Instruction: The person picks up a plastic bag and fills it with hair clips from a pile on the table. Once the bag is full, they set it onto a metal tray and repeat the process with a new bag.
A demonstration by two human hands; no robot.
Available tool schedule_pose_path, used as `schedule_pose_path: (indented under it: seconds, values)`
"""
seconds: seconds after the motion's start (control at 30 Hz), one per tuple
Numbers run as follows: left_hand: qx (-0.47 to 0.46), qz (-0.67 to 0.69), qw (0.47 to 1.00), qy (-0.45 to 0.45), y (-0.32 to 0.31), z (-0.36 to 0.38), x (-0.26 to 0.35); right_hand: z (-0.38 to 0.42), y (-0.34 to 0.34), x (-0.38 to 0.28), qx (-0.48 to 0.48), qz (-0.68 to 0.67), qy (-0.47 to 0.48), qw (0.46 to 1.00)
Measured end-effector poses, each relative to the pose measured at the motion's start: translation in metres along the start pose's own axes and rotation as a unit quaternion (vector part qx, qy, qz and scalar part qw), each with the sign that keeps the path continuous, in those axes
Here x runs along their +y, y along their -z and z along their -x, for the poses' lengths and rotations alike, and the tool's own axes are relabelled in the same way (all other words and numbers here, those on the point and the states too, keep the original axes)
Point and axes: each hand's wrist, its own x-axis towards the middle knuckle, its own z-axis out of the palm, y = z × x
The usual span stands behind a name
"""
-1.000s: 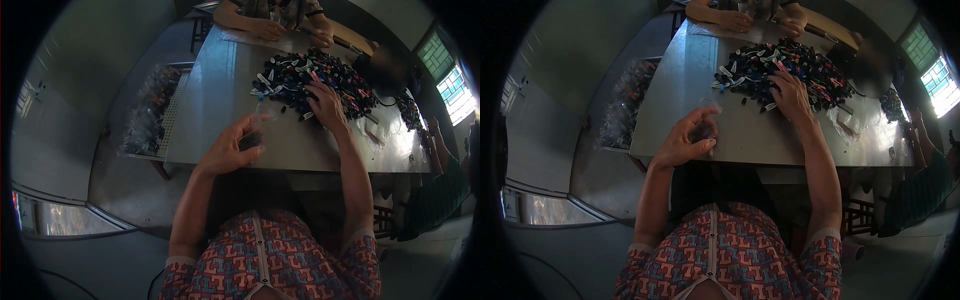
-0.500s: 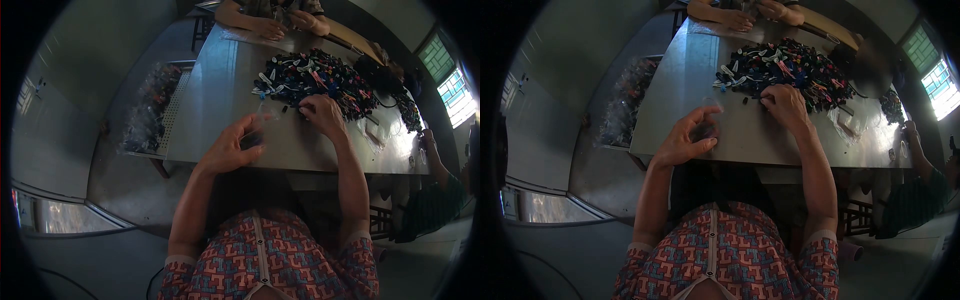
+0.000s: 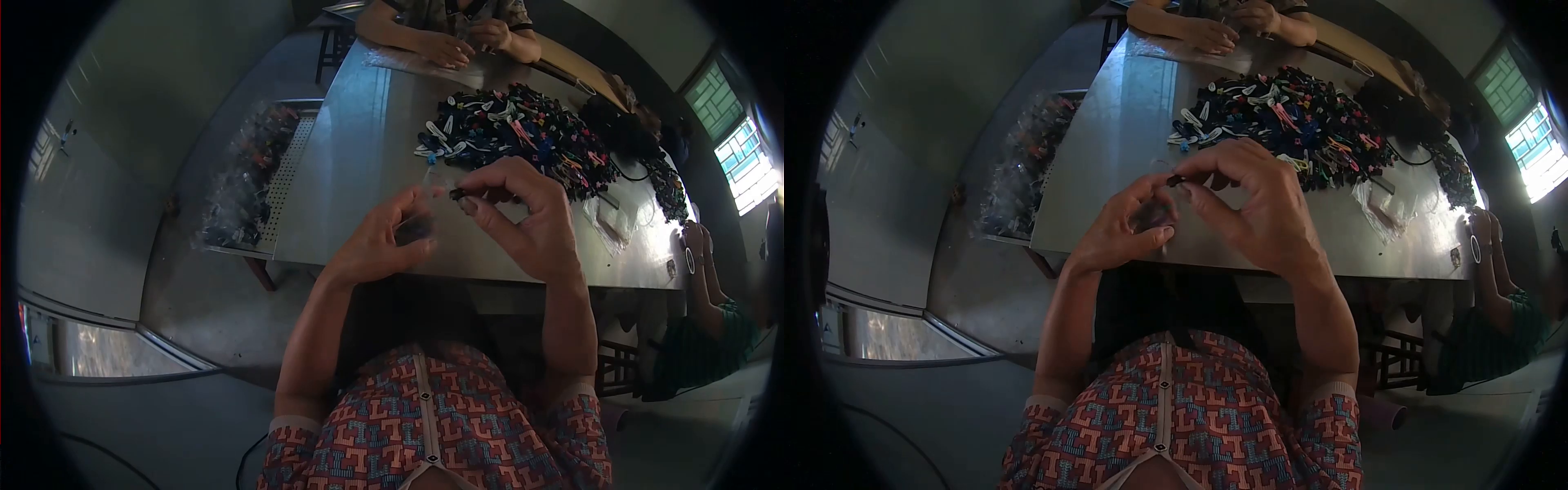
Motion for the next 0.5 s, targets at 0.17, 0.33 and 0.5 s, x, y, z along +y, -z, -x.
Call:
schedule_pose_path:
  seconds: [0.17,0.33,0.5]
  values:
    - [0.001,-0.007,1.0,-0.002,0.005,0.0,-0.01,-0.001,-0.023,-0.009,0.002,0.142,0.064,0.988]
    - [0.009,-0.016,1.0,-0.022,0.0,0.0,-0.002,-0.001,-0.032,-0.009,0.02,0.191,0.069,0.979]
    - [-0.001,-0.033,0.999,-0.037,0.004,-0.001,-0.005,-0.001,-0.021,-0.008,0.033,0.144,0.036,0.988]
